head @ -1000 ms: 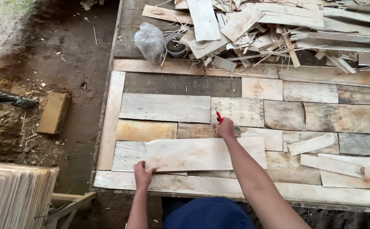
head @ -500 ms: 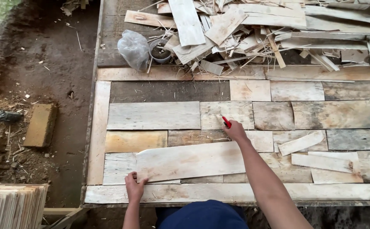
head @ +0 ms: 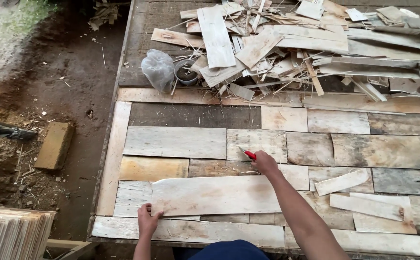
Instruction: Cutting and trimming thin wood veneer sheets using a utility knife on a workbench
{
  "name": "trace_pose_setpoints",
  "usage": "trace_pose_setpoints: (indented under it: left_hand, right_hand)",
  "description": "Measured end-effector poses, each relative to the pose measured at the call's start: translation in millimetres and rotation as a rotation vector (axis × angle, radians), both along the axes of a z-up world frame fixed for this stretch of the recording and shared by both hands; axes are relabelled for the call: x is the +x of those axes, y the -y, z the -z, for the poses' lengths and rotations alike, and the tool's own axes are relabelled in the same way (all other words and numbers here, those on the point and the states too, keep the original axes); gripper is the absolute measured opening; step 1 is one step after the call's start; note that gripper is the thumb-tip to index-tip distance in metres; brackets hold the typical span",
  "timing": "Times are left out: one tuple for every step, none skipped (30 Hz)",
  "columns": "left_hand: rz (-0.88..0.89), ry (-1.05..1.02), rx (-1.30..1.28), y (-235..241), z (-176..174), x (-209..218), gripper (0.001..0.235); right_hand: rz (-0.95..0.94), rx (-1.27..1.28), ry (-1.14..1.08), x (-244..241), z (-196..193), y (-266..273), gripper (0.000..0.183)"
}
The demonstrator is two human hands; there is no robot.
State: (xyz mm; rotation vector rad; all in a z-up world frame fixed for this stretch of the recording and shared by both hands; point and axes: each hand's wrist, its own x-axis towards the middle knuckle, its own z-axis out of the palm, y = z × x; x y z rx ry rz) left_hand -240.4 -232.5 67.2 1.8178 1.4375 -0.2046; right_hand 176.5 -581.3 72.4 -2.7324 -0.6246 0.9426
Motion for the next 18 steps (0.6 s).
trace_pose_setpoints:
  left_hand:
    - [-0.002, 0.002, 0.002, -1, 2, 0, 0.065]
    - [0.005, 0.003, 0.011, -2, 4, -1, 0.065]
    - [0.012, 0.004, 0.020, -3, 7, -1, 0.066]
    - [0.011, 0.006, 0.023, -3, 8, -2, 0.066]
    - [0.003, 0.005, 0.022, -3, 9, -2, 0.066]
    - [-0.006, 0.005, 0.021, -3, 11, -2, 0.066]
    - [-0.009, 0.008, 0.023, -5, 11, 0, 0.066]
    - [-0.003, -0.010, 0.025, -5, 10, 0, 0.066]
    - [0.002, -0.028, 0.027, -5, 10, 1, 0.066]
    - [0.001, -0.029, 0.028, -5, 9, 0, 0.066]
    - [-0.008, -0.051, 0.017, -5, 8, 0, 0.063]
    - [-0.015, -0.069, 0.009, -7, 8, 3, 0.060]
    - [-0.015, -0.066, 0.012, -10, 10, 2, 0.060]
    - [-0.017, -0.060, 0.030, -10, 14, 1, 0.055]
    - [-0.019, -0.053, 0.049, -11, 17, 0, 0.050]
    - [-0.017, -0.052, 0.049, -9, 9, 2, 0.050]
    - [-0.091, -0.063, 0.007, -7, 0, 4, 0.039]
    - [-0.163, -0.071, -0.033, -7, -8, 8, 0.032]
  right_hand:
    - [-0.002, 0.002, 0.002, 1, 0, 0, 0.019]
    - [-0.012, 0.001, 0.006, 2, -1, 1, 0.019]
    - [-0.021, 0.001, 0.011, 3, -1, 2, 0.019]
    - [-0.023, 0.003, 0.012, 4, -3, 2, 0.019]
    - [-0.009, 0.019, 0.002, 5, -5, 3, 0.017]
    - [0.003, 0.035, -0.006, 6, -8, 3, 0.016]
    - [0.000, 0.037, -0.004, 11, -5, 3, 0.016]
    - [-0.038, 0.028, -0.015, 13, -2, 4, 0.016]
    - [-0.077, 0.020, -0.027, 15, 2, 5, 0.017]
    - [-0.078, 0.021, -0.027, 15, -3, 4, 0.017]
    - [-0.111, 0.009, -0.052, 15, -8, 3, 0.013]
    - [-0.143, -0.001, -0.073, 17, -13, 2, 0.009]
    - [-0.142, 0.001, -0.070, 19, -13, 0, 0.009]
    - [-0.173, -0.003, -0.066, 19, -13, 0, 0.012]
    - [-0.204, -0.008, -0.063, 20, -12, 0, 0.015]
    - [-0.202, -0.008, -0.062, 23, -8, 2, 0.015]
    - [-0.163, 0.030, -0.054, 26, -5, 4, 0.016]
    - [-0.122, 0.071, -0.044, 30, -1, 6, 0.017]
